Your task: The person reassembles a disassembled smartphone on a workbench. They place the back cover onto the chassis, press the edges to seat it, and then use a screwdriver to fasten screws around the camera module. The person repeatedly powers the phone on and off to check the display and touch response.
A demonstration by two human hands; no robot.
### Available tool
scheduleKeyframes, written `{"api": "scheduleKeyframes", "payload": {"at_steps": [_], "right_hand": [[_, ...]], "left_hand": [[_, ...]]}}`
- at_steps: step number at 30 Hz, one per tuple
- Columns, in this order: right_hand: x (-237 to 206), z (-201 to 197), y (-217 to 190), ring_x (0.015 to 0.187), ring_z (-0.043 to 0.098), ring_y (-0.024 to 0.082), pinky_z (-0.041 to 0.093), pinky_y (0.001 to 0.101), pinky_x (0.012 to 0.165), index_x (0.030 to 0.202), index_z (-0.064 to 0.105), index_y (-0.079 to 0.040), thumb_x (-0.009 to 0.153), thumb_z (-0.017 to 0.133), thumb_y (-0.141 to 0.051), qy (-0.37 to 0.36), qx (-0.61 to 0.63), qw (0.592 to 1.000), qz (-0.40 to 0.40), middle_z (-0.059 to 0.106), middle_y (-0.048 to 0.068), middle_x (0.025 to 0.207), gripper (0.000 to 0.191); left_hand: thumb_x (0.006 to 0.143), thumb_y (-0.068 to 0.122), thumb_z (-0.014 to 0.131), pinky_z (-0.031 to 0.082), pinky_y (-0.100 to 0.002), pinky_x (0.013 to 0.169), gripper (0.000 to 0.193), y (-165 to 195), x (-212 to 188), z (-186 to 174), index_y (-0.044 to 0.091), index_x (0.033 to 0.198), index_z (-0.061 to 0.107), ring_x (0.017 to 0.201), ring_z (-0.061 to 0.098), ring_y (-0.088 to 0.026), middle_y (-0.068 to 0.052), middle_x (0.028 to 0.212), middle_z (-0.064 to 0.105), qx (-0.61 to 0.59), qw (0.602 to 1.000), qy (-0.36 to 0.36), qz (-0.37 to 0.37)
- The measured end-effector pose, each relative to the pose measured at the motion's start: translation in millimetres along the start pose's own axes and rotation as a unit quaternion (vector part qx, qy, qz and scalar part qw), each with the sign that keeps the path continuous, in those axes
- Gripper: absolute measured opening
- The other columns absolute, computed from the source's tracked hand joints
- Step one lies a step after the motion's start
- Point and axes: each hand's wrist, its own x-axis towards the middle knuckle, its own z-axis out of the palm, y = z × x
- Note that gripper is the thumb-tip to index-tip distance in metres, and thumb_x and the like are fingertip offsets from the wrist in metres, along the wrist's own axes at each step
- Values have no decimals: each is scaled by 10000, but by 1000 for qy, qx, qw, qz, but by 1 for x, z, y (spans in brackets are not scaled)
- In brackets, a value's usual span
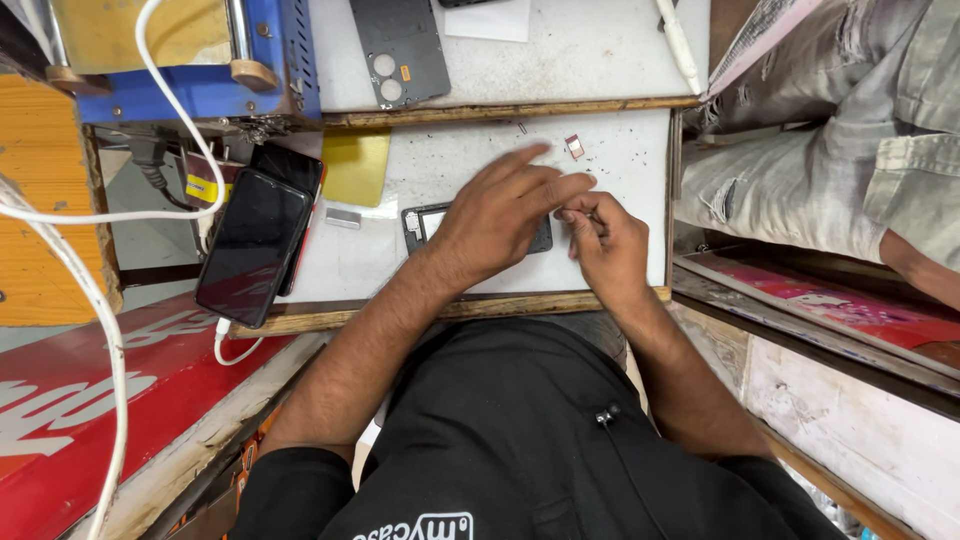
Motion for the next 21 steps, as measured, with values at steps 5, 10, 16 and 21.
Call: {"api": "scheduleKeyframes", "payload": {"at_steps": [5,10,16,21], "right_hand": [[-4,6,3,596,619,51,491,216,519,1007,646,7,1003,736,-74,-26,-26,999,21,720,47,767,121],[-3,6,6,621,658,40,524,205,523,991,660,-20,974,768,-134,-31,-53,998,-10,735,32,799,158],[-3,4,7,586,663,47,514,211,507,986,678,-45,940,796,-155,-24,-67,997,7,722,15,735,168],[-2,4,9,595,677,55,523,212,517,993,681,-48,933,806,-133,-35,-85,996,9,710,23,707,163]], "left_hand": [[955,139,800,592,-367,828,514,-9,-3,1,274,1410,604,921,694,-227,-81,1002,654,9,992,-88,-94],[959,22,740,628,-363,884,587,-15,-5,4,192,1479,528,928,714,-197,-50,975,681,14,998,-44,-38],[1030,18,744,664,-317,827,653,-2,-24,8,126,1537,347,940,759,-174,-97,1065,731,-124,982,107,-94],[1023,5,728,668,-321,867,694,6,-31,18,126,1554,296,978,767,-198,-124,1086,730,-147,980,108,-81]]}}
